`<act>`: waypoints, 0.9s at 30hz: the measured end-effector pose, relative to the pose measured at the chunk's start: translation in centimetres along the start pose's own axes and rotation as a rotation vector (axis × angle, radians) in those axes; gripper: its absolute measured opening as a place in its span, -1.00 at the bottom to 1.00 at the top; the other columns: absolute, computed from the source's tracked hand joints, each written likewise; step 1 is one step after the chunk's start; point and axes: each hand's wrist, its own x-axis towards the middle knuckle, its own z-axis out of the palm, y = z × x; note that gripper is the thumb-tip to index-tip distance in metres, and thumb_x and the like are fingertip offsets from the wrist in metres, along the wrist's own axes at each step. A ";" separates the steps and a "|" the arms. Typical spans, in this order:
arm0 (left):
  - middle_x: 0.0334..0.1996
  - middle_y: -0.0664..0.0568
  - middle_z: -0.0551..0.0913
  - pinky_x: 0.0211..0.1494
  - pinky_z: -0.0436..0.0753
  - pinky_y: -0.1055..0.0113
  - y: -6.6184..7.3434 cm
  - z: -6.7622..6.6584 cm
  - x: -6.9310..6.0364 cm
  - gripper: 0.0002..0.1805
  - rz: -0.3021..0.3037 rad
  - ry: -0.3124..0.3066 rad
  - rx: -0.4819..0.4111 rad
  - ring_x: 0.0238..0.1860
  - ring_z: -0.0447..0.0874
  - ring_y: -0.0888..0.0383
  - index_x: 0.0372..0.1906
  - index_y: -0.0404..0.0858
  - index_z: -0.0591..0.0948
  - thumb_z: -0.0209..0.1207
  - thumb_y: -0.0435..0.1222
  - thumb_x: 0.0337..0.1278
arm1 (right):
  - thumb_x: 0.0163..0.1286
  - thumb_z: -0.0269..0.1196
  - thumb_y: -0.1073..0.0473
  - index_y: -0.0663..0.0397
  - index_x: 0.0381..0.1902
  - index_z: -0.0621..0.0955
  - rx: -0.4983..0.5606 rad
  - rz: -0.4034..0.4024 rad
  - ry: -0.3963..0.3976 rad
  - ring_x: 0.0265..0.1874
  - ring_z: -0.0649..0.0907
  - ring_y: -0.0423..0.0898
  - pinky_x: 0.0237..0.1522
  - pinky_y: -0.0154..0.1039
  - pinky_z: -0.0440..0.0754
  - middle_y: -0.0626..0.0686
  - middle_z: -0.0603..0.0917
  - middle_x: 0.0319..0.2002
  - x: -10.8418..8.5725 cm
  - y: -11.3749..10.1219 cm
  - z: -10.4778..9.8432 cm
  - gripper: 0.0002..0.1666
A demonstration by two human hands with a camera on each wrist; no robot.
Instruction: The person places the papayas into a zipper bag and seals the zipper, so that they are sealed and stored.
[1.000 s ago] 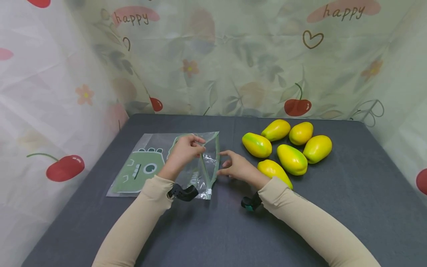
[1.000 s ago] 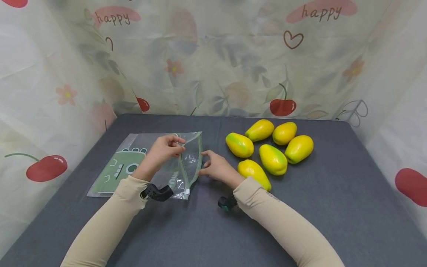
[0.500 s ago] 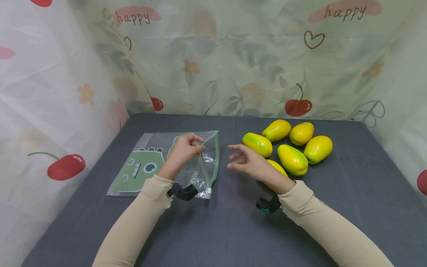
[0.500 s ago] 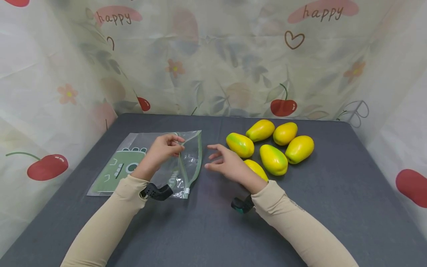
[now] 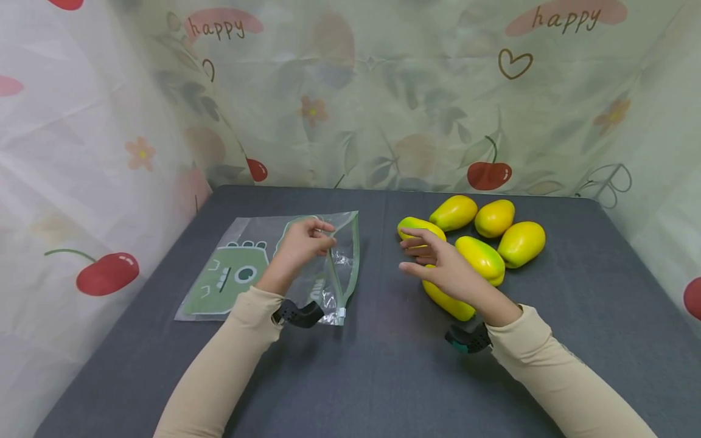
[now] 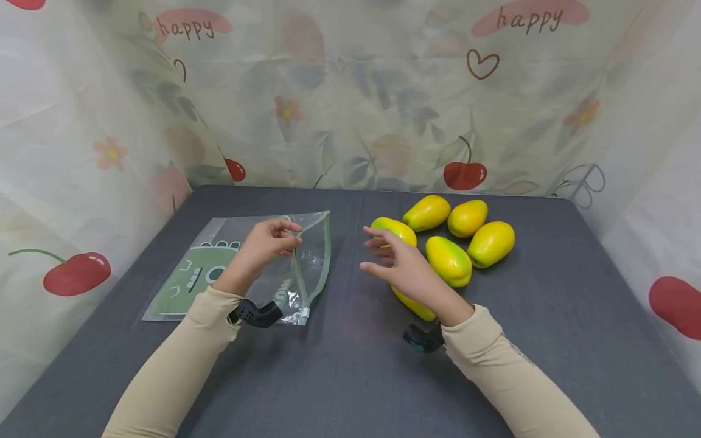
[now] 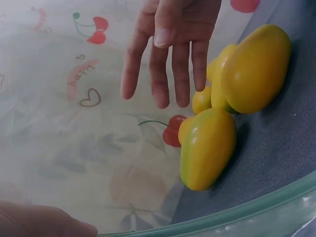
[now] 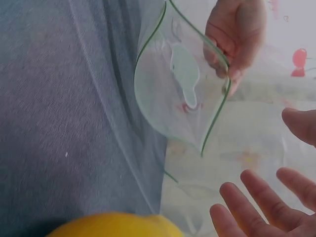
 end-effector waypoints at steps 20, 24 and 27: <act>-0.31 -0.10 0.64 0.05 0.63 -0.02 0.6 -0.1 -0.7 -0.66 -0.010 -0.035 -0.078 -0.33 0.62 0.16 0.04 -0.39 0.58 0.18 -0.42 0.14 | 0.31 0.31 0.08 0.03 0.43 0.26 -0.136 -0.097 0.144 0.39 0.34 0.09 0.37 0.11 0.30 0.13 0.35 0.39 -2.4 2.6 -1.2 -0.21; -0.39 0.02 0.61 0.05 0.63 -0.03 0.5 -0.1 -0.7 -0.65 -0.010 -0.043 -0.094 -0.34 0.61 0.20 0.05 -0.40 0.57 0.18 -0.43 0.13 | 0.32 0.31 0.07 0.07 0.43 0.27 -0.150 -0.114 0.151 0.39 0.33 0.10 0.38 0.13 0.28 0.09 0.32 0.41 -2.8 2.9 -1.2 -0.21; -0.41 0.05 0.60 0.02 0.65 0.01 0.5 0.0 -0.7 -0.64 -0.009 -0.045 -0.100 -0.32 0.63 0.15 0.06 -0.42 0.57 0.18 -0.43 0.13 | 0.32 0.30 0.06 0.05 0.44 0.26 -0.160 -0.116 0.146 0.40 0.31 0.12 0.38 0.15 0.26 0.08 0.30 0.42 -3.1 3.2 -1.2 -0.21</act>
